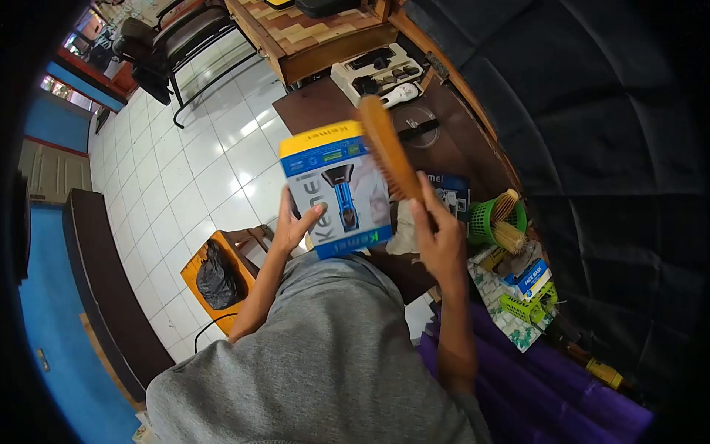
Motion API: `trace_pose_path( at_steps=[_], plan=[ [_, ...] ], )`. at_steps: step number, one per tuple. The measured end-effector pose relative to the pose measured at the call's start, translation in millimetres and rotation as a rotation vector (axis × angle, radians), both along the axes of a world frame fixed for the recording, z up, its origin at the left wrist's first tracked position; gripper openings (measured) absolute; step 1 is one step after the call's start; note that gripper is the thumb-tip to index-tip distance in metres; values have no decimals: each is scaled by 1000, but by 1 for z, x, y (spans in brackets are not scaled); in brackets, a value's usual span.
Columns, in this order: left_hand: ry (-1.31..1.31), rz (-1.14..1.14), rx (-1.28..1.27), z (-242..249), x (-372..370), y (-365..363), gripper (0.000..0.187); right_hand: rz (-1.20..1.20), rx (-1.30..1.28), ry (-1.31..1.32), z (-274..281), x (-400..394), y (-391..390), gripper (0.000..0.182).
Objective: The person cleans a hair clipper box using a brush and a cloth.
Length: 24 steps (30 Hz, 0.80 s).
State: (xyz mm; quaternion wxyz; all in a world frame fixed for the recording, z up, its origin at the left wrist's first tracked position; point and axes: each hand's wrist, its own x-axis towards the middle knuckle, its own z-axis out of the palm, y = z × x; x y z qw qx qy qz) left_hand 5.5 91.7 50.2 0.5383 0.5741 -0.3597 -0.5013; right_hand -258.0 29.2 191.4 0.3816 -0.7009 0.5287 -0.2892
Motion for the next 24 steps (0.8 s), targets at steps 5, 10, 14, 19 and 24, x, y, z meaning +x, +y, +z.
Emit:
trace_pose_path(
  at_steps=[5, 10, 14, 19, 24],
  plan=[
    [-422, 98, -384, 4, 1, -13, 111, 291, -179, 14, 47, 29, 36, 46],
    [-710, 10, -400, -17, 12, -4, 115, 136, -250, 144, 7, -1, 10, 46],
    [-785, -41, -319, -23, 9, 15, 112, -148, -181, 116, 15, -15, 7, 45],
    [-645, -76, -237, -27, 5, 10, 112, 270, -231, -25, 21, 10, 46, 43],
    [-471, 1, -203, -25, -1, 1, 104, 65, -121, 152, -1, 0, 27, 43]
  ],
)
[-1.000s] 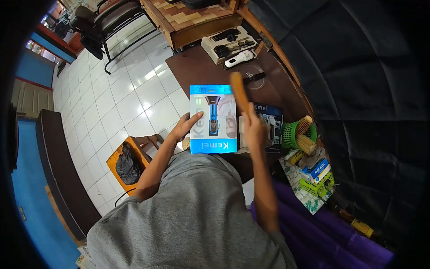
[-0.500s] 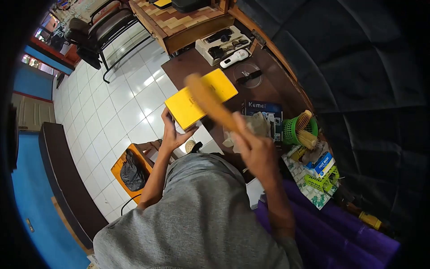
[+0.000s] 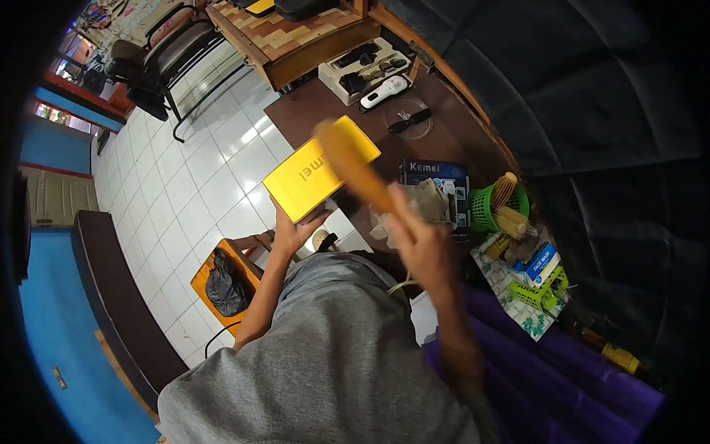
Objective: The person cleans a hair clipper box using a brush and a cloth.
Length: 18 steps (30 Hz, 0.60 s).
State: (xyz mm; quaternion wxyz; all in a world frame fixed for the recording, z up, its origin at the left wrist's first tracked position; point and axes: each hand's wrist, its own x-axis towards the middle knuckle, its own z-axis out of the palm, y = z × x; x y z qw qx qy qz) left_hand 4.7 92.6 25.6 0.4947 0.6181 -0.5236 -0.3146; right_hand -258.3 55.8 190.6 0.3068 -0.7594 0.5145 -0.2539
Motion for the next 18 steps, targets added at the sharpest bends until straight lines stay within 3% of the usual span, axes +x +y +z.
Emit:
trace_pose_path(
  at_steps=[3, 7, 10, 11, 13, 15, 17, 18],
  plan=[
    [-55, -11, 17, 13, -3, -1, 103, -206, -101, 16, 0, -17, -26, 44],
    [-162, 6, -29, 11, -3, -3, 103, -158, -130, -70, 21, 0, -8, 44],
    [101, -14, -7, 0, -1, -2, 104, 253, -83, -90, 26, 18, 16, 46],
    [98, -16, -7, -12, 1, 1, 104, 319, -47, -45, 27, 21, 19, 47],
    [-178, 35, -90, 8, -4, 3, 102, 300, -82, 13, 10, 17, 7, 46],
    [-54, 44, -59, 6, -7, 4, 102, -81, -127, 14, -3, 3, -18, 44],
    [-14, 24, -32, 1, -8, 5, 102, -214, -133, 156, 4, -15, -29, 44],
    [-173, -1, -63, 3, -6, 6, 102, -195, -166, 72, 7, -18, -28, 45]
  ],
)
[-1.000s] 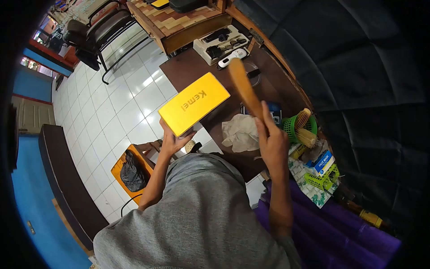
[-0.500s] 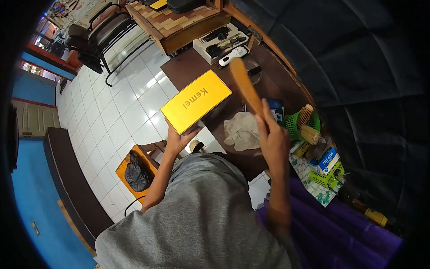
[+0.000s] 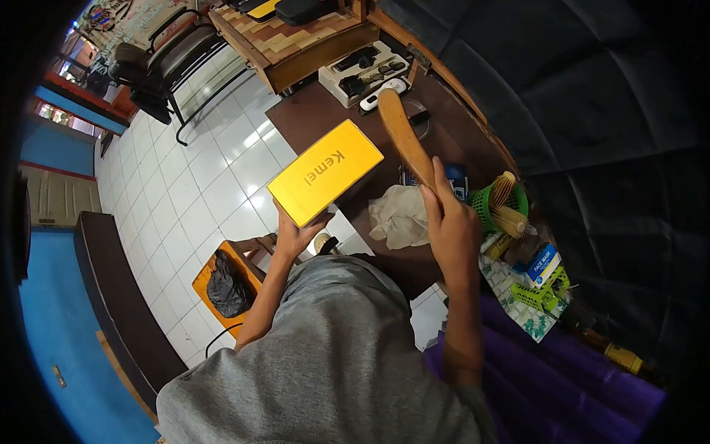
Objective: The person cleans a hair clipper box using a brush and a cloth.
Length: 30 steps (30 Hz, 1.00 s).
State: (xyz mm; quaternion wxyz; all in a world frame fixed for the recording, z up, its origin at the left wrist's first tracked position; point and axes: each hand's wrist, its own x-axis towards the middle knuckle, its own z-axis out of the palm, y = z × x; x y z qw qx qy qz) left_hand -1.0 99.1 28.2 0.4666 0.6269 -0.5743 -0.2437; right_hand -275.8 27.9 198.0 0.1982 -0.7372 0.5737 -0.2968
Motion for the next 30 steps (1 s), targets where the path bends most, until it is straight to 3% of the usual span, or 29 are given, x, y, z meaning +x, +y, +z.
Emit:
trace_pose_path(
  at_steps=[3, 4, 5, 6, 7, 9, 11, 12, 13, 14, 16, 17, 18, 19, 21, 23, 25, 26, 27, 28, 29, 30],
  plan=[
    [77, -41, -17, -12, 0, 3, 102, 210, -24, -110, 16, 13, 27, 46],
    [109, -29, -56, -4, -4, 3, 88, 340, -56, -179, 13, 19, 38, 47],
    [139, -16, -97, 4, -8, 3, 74, 438, 26, -80, 13, 21, 50, 48],
    [-645, -262, -226, -67, 22, 8, 101, 483, 53, -23, 12, 26, 57, 48],
    [15, -239, -16, -38, 10, 9, 75, 529, 82, 34, 12, 29, 60, 49],
    [-41, -63, -107, -23, 2, 9, 98, 320, 144, -66, -13, 22, 47, 48],
    [25, -72, -36, -4, -3, 7, 98, 120, 70, -210, -23, 5, 18, 43],
    [44, -85, -44, -5, -3, 6, 97, 44, 1, -131, -32, -10, 5, 44],
    [61, -98, -52, -6, -2, 6, 96, -106, 275, -2, -5, -12, 3, 44],
    [58, -99, -54, -17, 1, 5, 96, -61, 203, -57, -3, -17, 3, 45],
    [339, -183, -12, -30, 3, 0, 98, -8, 125, -112, -1, -22, 9, 45],
    [339, -177, -10, -36, 8, 0, 98, 108, 35, -160, 0, -19, 17, 45],
    [102, -203, -111, -21, 10, -2, 99, 221, -51, -207, 1, -16, 29, 45],
    [-137, -233, -211, -9, 12, -3, 100, 263, 104, -253, 11, -11, 43, 45],
    [-88, -245, -177, -3, 11, -1, 102, 314, 72, -129, -5, -8, 49, 46],
    [-36, -263, -143, 3, 9, 2, 103, 216, 156, -184, -26, -12, 44, 45],
    [-7, -224, -108, 8, 5, 3, 97, -78, 381, -447, -54, -25, 34, 44],
    [-6, -223, -110, 6, 6, 3, 97, -34, 150, -329, -73, -31, 29, 44],
    [-180, -216, -151, 5, 10, 4, 87, -40, 152, -334, -69, -29, 32, 44],
    [-354, -214, -193, 5, 14, 4, 78, -68, 252, -436, -62, -25, 37, 44],
    [-357, -220, -198, 5, 16, 3, 78, -90, 347, -538, -58, -23, 40, 44],
    [-183, -238, -51, 7, 17, 6, 67, -72, 405, -654, -60, -23, 45, 45]
  ],
)
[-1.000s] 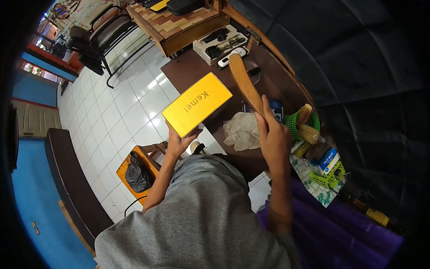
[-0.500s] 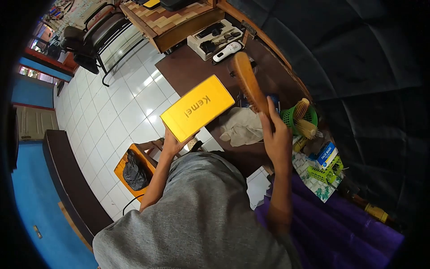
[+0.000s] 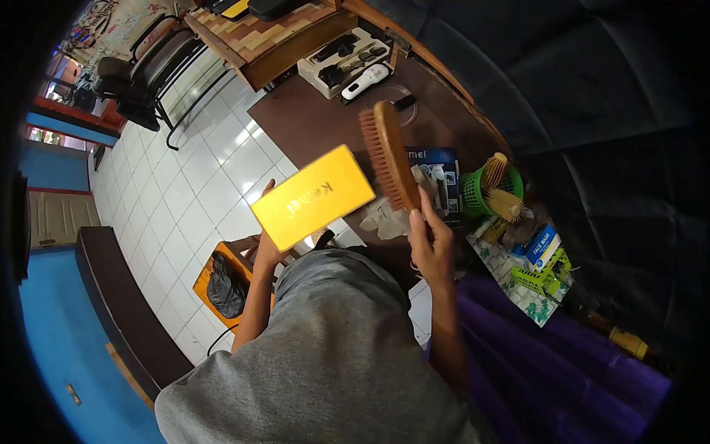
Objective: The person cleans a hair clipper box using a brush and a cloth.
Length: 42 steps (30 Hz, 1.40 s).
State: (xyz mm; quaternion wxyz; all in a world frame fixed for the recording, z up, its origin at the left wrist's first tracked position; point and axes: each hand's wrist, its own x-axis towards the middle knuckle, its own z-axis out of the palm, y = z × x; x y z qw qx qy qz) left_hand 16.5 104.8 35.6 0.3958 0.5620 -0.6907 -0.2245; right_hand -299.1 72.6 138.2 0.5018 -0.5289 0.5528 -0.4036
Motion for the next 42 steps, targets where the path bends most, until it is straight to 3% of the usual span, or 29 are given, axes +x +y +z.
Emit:
trace_pose_path(
  at_steps=[2, 3, 5, 6, 7, 9, 10, 11, 13, 17, 20, 21, 23, 25, 26, 29, 31, 33, 34, 37, 38, 39, 42],
  plan=[
    [206, 57, 280, -20, 11, 20, 40, 54, 87, -137, 2, 2, 14, 45],
    [198, 52, 284, -19, 16, 24, 40, 112, 158, -270, 2, 5, 17, 44],
    [187, 74, 612, -14, 28, 32, 35, 219, 32, -20, -15, 25, 17, 43],
    [75, -81, 506, -42, 45, 42, 39, 213, 65, -12, -30, 29, 14, 43],
    [65, -86, 510, -68, 55, 53, 39, 209, 98, -3, -46, 34, 12, 44],
    [138, 104, 525, -89, 66, 66, 37, 147, -133, 245, -72, 29, 6, 46],
    [91, 261, 394, -90, 60, 71, 35, 131, -23, 225, -71, 24, 5, 47],
    [83, 265, 400, -89, 61, 74, 35, 132, -11, 151, -70, 22, 5, 48],
    [82, 293, 453, -95, 63, 78, 34, 122, 227, 30, -23, 30, 5, 46],
    [142, 222, 462, -124, 75, 82, 36, 395, -72, -145, 22, 51, 17, 47],
    [224, 319, 457, -123, 73, 82, 32, 488, -88, -61, 19, 73, 16, 47],
    [219, 317, 459, -121, 74, 83, 32, 413, -76, -95, -13, 79, 15, 47],
    [189, 339, 540, -116, 74, 84, 32, 224, -90, 78, -83, 77, 5, 47],
    [300, 322, 531, -121, 74, 85, 31, 132, 103, 131, -109, 61, -11, 47],
    [393, 328, 566, -99, 65, 79, 30, 50, -173, 200, -131, 56, -15, 50],
    [441, 349, 640, -68, 59, 71, 29, 158, 257, 79, -43, 56, -15, 48],
    [403, 353, 672, -57, 54, 64, 29, 280, 32, -106, -30, 63, -2, 47],
    [374, 321, 668, -43, 52, 63, 30, 473, -5, -151, -20, 70, 4, 48],
    [367, 320, 667, -38, 51, 62, 30, 433, 53, -139, -29, 76, 7, 49],
    [515, 323, 659, -35, 44, 60, 37, 278, 324, 26, -73, 77, -3, 52],
    [753, 346, 609, -40, 41, 62, 36, 154, 113, 30, -114, 72, -6, 51],
    [990, 367, 553, -45, 40, 65, 35, 131, 346, 95, -92, 65, -15, 51],
    [1181, 266, 572, -57, 45, 66, 49, 53, 97, 132, -96, 44, -20, 49]
  ],
)
